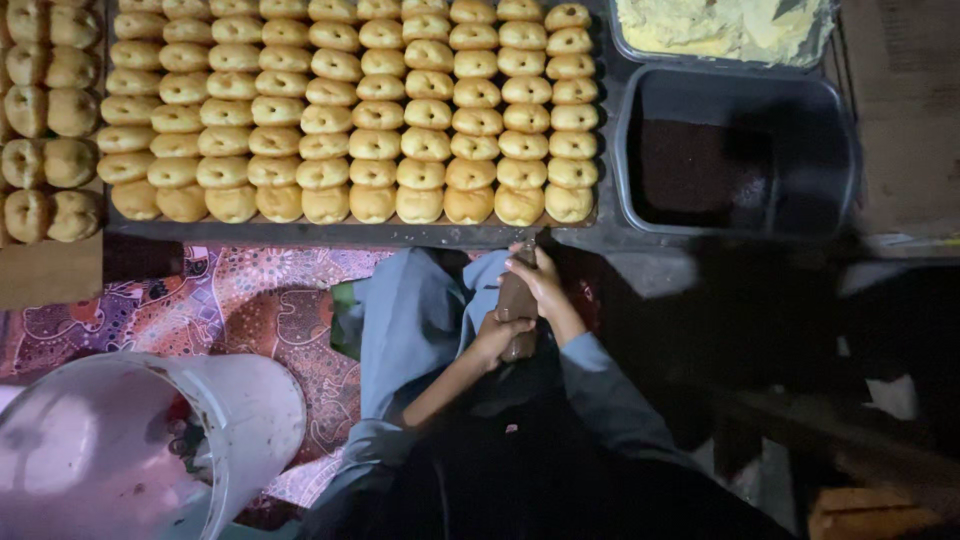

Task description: The person sits on the floor and uses a piping bag to fill rows of small round pastries with a dark filling. They repeatedly squeeze the bag into the center of each pastry and move systematically across the tray.

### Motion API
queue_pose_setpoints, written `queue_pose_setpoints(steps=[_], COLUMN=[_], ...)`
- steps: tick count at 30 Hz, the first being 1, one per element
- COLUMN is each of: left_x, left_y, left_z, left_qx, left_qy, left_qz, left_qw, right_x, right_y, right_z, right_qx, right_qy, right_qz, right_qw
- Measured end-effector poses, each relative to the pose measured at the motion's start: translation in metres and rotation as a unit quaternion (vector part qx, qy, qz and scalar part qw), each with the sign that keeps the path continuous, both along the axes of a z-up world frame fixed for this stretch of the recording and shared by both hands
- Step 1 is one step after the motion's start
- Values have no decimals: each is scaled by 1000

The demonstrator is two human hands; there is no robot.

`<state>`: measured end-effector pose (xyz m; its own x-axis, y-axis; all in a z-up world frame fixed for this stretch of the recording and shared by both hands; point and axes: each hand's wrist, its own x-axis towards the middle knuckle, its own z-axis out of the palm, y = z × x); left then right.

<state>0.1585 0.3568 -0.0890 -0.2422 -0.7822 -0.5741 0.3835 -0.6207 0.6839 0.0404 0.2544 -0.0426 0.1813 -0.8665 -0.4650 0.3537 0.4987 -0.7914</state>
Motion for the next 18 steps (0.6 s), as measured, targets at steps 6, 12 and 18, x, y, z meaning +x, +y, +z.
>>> queue_pose_setpoints(steps=[6, 12, 18], left_x=[-4, 2, 9], left_y=[-4, -9, -15], left_z=[1, 11, 8], left_qx=[-39, -118, -144], left_qy=[-26, -104, -101], left_qz=[-8, -29, -50], left_qw=[999, 987, 983], right_x=[8, 13, 15], right_y=[-17, -26, -28], right_z=[-1, -12, -20], right_qx=[-35, -41, -8], right_qy=[53, 38, 28], right_qz=[25, 25, -7], right_qw=[998, 998, 1000])
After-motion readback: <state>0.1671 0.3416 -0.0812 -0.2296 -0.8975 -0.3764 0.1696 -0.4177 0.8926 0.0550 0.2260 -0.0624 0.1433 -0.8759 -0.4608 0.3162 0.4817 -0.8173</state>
